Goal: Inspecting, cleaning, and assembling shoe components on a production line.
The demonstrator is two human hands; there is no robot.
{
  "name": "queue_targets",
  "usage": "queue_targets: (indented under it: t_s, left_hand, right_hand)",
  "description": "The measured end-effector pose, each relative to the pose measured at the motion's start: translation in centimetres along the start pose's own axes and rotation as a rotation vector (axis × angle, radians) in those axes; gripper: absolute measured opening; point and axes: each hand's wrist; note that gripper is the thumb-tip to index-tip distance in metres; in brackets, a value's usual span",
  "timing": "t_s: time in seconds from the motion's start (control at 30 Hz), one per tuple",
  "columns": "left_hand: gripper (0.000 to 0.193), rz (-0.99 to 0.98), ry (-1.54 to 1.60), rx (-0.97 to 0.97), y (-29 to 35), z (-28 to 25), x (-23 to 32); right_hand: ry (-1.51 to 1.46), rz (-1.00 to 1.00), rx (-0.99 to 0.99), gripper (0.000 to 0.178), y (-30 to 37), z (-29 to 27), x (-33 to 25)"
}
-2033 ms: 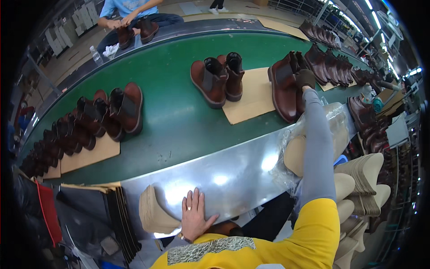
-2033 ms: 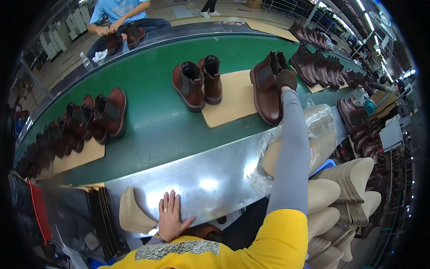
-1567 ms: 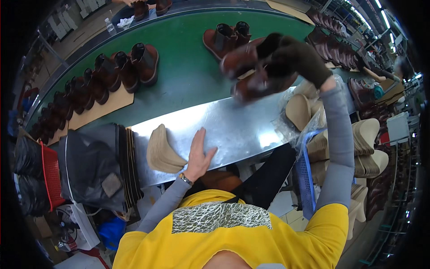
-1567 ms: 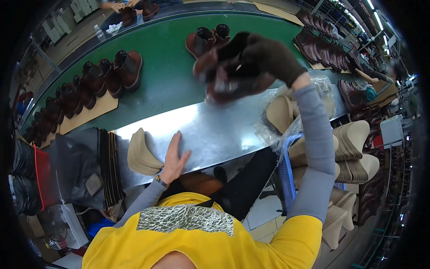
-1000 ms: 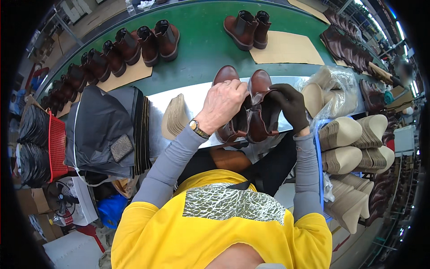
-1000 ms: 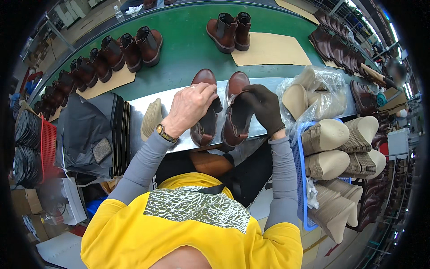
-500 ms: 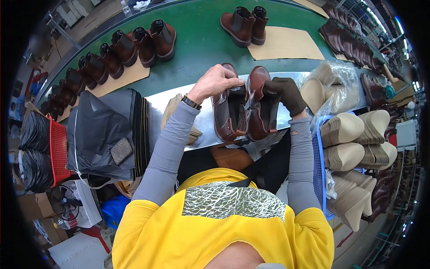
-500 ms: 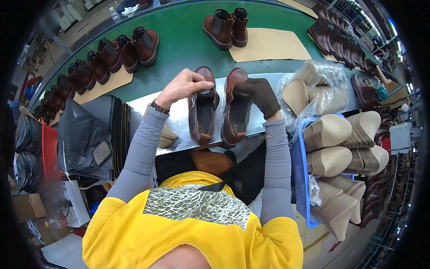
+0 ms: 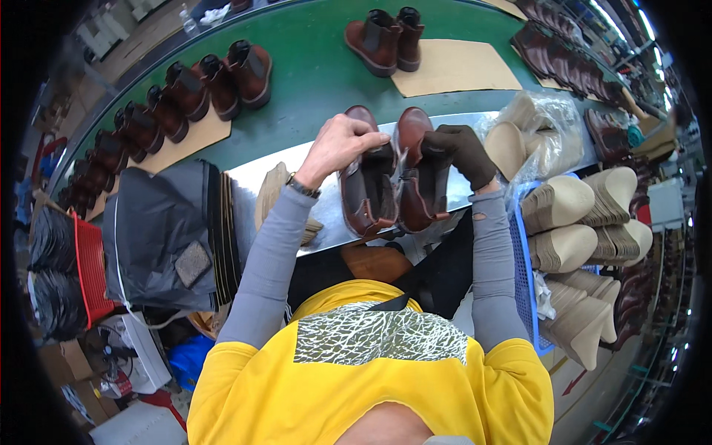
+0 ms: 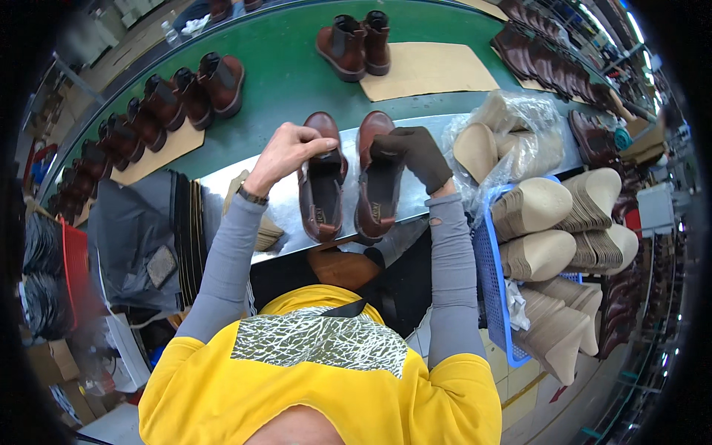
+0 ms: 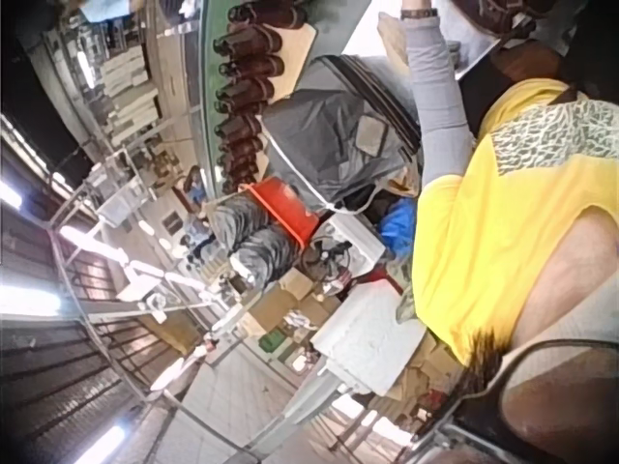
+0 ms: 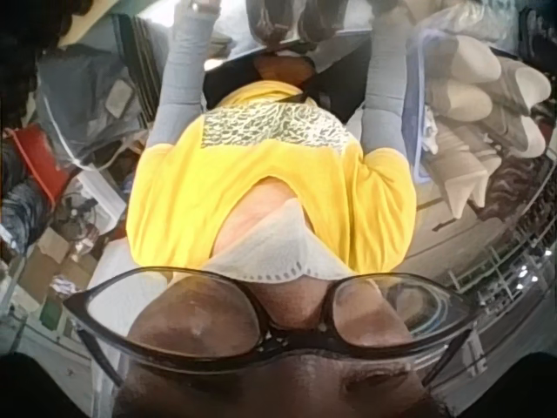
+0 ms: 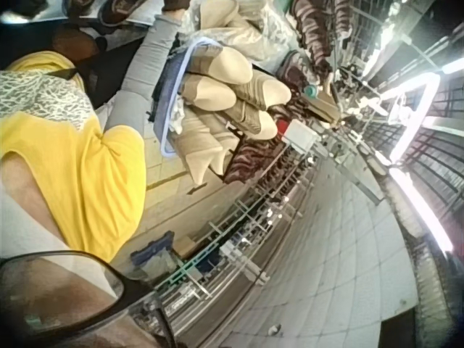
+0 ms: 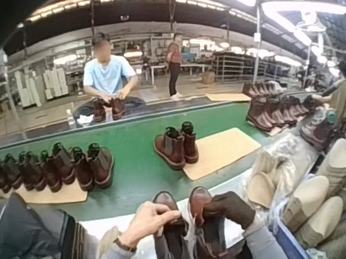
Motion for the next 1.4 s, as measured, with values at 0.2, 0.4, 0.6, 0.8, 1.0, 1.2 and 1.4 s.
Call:
queue_targets:
  t_s: [0.2,0.4,0.6,0.8,1.0,1.2,1.4]
  left_hand:
    - [0.022,0.304,0.011,0.067,1.8,-0.6,-0.6]
    - [0.018,0.249,-0.023,0.168,3.5,-0.1,-0.9]
    - [0.015,0.212,0.058,0.168,2.9,0.7,-0.9]
    - [0.016,0.208,0.053,0.17,3.0,0.5,-0.6]
    - [0.016,0.193,0.056,0.164,3.7,-0.2,-0.5]
    - [0.019,0.376,-0.107,0.536,4.4,0.3,1.7]
    - [0.065,0.484,0.945,-0.085,8.2,3.5,10.3]
  right_hand:
    - [0.397,-0.455,0.328,0.034,6.3,0.0,-0.6]
    - [0.965,-0.743,0.861,0.023,15.5,-11.9,-8.8]
    - [1.537,0.04,0.851,0.026,24.4,-24.8,-13.6]
    - [1.588,0.146,0.685,0.032,24.9,-28.8,-11.3]
    - [1.505,0.073,0.61,0.03,24.5,-27.7,-12.1]
    - [1.769,-0.014,1.006,0.033,24.4,-27.2,-12.5]
    - [1.248,-0.849,0.683,0.029,20.8,-8.2,-15.2]
Point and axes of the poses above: each hand's wrist, its own y-axis away from the middle knuckle, its own z-axis out of the palm, x = y × z, and after that the axes turned 12 degrees about -y, right-handed
